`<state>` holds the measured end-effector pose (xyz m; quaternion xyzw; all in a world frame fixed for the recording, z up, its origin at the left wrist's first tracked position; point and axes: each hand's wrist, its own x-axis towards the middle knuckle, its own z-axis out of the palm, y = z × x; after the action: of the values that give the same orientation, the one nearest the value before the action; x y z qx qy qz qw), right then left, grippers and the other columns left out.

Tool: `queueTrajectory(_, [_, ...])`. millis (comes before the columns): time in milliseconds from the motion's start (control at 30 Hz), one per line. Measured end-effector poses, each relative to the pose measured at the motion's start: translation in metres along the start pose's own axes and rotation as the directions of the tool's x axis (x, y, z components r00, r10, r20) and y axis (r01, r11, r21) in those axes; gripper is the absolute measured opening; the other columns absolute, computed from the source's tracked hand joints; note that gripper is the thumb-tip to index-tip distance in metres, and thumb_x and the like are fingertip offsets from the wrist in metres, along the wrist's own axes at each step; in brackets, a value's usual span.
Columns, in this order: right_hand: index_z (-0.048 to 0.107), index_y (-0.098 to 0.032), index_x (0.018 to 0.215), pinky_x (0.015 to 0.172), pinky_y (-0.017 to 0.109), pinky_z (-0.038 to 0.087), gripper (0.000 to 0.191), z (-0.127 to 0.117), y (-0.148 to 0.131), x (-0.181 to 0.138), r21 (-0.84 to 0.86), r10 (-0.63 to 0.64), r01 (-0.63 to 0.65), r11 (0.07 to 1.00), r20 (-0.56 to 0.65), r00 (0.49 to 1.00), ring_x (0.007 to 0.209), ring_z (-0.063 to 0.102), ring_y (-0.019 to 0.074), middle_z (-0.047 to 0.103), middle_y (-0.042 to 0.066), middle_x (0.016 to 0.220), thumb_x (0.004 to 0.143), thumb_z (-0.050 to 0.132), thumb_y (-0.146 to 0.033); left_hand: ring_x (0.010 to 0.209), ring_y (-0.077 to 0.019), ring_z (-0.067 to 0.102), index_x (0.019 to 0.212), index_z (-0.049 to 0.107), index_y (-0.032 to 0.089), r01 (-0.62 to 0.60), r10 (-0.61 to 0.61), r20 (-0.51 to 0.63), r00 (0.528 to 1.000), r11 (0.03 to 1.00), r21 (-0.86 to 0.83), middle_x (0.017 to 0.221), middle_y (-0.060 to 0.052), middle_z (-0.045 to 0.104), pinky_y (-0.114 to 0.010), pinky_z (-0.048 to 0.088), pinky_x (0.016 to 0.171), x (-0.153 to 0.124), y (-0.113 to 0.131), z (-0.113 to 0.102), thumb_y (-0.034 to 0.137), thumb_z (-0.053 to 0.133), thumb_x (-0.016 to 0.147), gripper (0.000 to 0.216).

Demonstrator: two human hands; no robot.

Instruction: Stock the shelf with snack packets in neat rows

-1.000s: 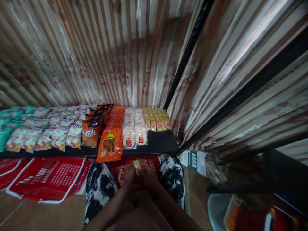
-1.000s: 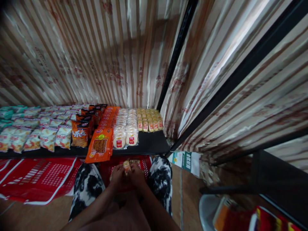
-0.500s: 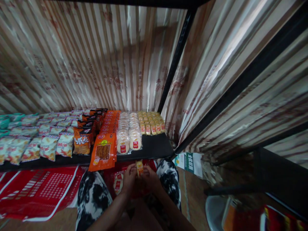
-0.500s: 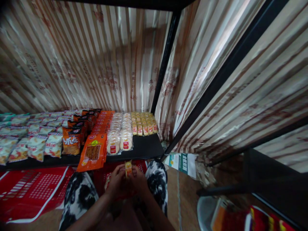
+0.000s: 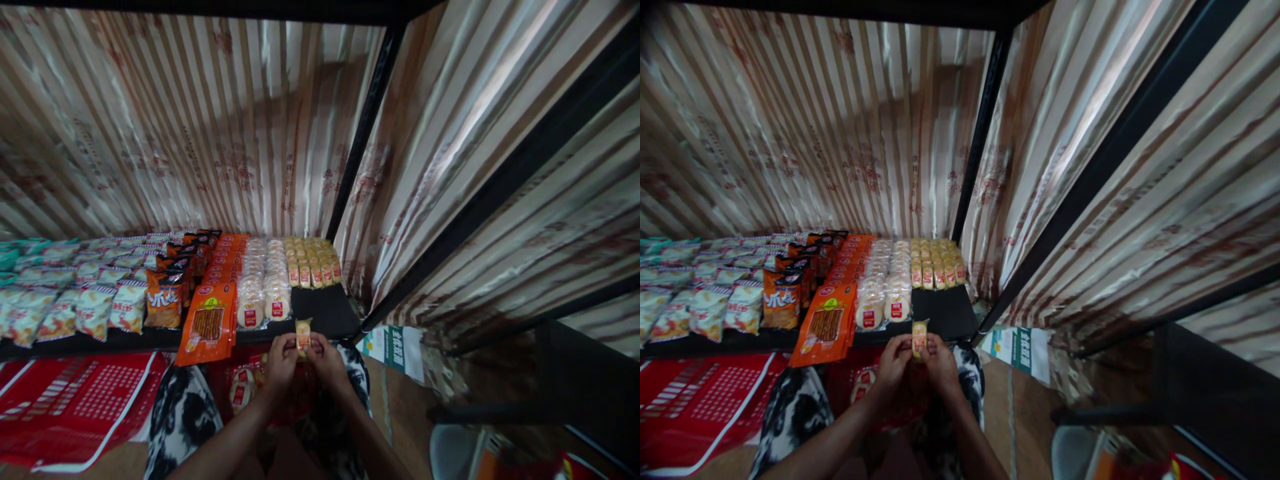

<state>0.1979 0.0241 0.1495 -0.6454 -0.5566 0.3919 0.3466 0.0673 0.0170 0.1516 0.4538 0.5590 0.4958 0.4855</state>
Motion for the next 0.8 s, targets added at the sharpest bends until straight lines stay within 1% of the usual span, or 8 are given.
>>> queueTrajectory(133, [0.058,-0.02,0.098,0.074,0.03,0.052,0.029,-0.004,0.002,0.015,0.054,-0.033,0.034,0.998,-0.019,0.999,0.078,0.066,0.0193,0.07,0.006,0.088,0.073,0.051,-0.033,0.09,-0.0165,0.06,0.093,0.066,0.019,0.014,-0.014,0.007,1.0,0.999,0.05,0.096,-0.005,0.065,-0.025,0.045,0.084,0.009,0.007,0.01,0.003,0.05,0.067,0.035])
queueTrajectory(233, [0.058,-0.021,0.096,0.077,0.031,0.051,0.025,-0.006,0.003,0.026,0.019,-0.066,0.067,0.998,-0.076,0.995,0.081,0.065,0.0196,0.069,0.006,0.089,0.075,0.051,-0.032,0.087,-0.0158,0.06,0.095,0.065,0.018,-0.004,0.005,-0.015,1.0,0.997,0.072,0.095,-0.005,0.066,-0.026,0.045,0.085,0.017,0.011,0.017,0.001,0.049,0.067,0.036])
queueTrajectory(333, [0.059,-0.021,0.095,0.08,0.032,0.05,0.024,-0.009,0.0,0.037,-0.03,-0.102,0.099,0.995,-0.125,0.987,0.082,0.064,0.0191,0.067,0.006,0.09,0.075,0.051,-0.031,0.087,-0.0154,0.061,0.096,0.063,0.018,0.015,-0.014,-0.029,0.999,0.998,0.053,0.096,-0.005,0.067,-0.027,0.046,0.087,0.024,0.014,0.024,0.0,0.05,0.068,0.036])
queueTrajectory(467, [0.062,-0.02,0.094,0.078,0.03,0.05,0.025,-0.012,-0.008,0.048,-0.13,-0.134,0.108,0.986,-0.213,0.968,0.079,0.062,0.0179,0.064,0.006,0.089,0.075,0.051,-0.03,0.098,-0.0171,0.061,0.099,0.063,0.018,0.055,-0.055,-0.01,0.998,0.998,0.028,0.103,-0.006,0.067,-0.028,0.044,0.092,0.031,0.018,0.03,-0.001,0.05,0.067,0.039])
queueTrajectory(567, [0.063,-0.02,0.096,0.073,0.03,0.05,0.027,-0.012,-0.013,0.055,-0.184,-0.127,0.086,0.979,-0.229,0.965,0.07,0.06,0.0162,0.063,0.005,0.089,0.075,0.051,-0.031,0.106,-0.0192,0.058,0.102,0.063,0.018,0.036,-0.035,-0.022,0.999,0.997,0.065,0.109,-0.006,0.066,-0.03,0.04,0.098,0.034,0.021,0.032,-0.001,0.052,0.065,0.043])
queueTrajectory(667, [0.062,-0.018,0.099,0.071,0.03,0.049,0.03,-0.01,-0.013,0.061,-0.175,-0.11,0.07,0.982,-0.228,0.967,0.067,0.06,0.0154,0.062,0.006,0.094,0.076,0.049,-0.032,0.112,-0.0209,0.055,0.103,0.064,0.018,0.004,-0.004,-0.008,1.0,0.996,0.089,0.115,-0.007,0.064,-0.031,0.036,0.103,0.036,0.023,0.035,-0.002,0.052,0.063,0.045])
queueTrajectory(800, [0.061,-0.018,0.102,0.074,0.029,0.048,0.031,-0.005,-0.011,0.07,-0.163,-0.097,0.056,0.985,-0.252,0.963,0.07,0.062,0.0157,0.063,0.006,0.096,0.077,0.047,-0.031,0.121,-0.0212,0.049,0.103,0.064,0.016,-0.025,0.023,0.014,1.0,0.992,0.122,0.125,-0.008,0.059,-0.032,0.03,0.108,0.038,0.023,0.039,-0.002,0.051,0.064,0.045])
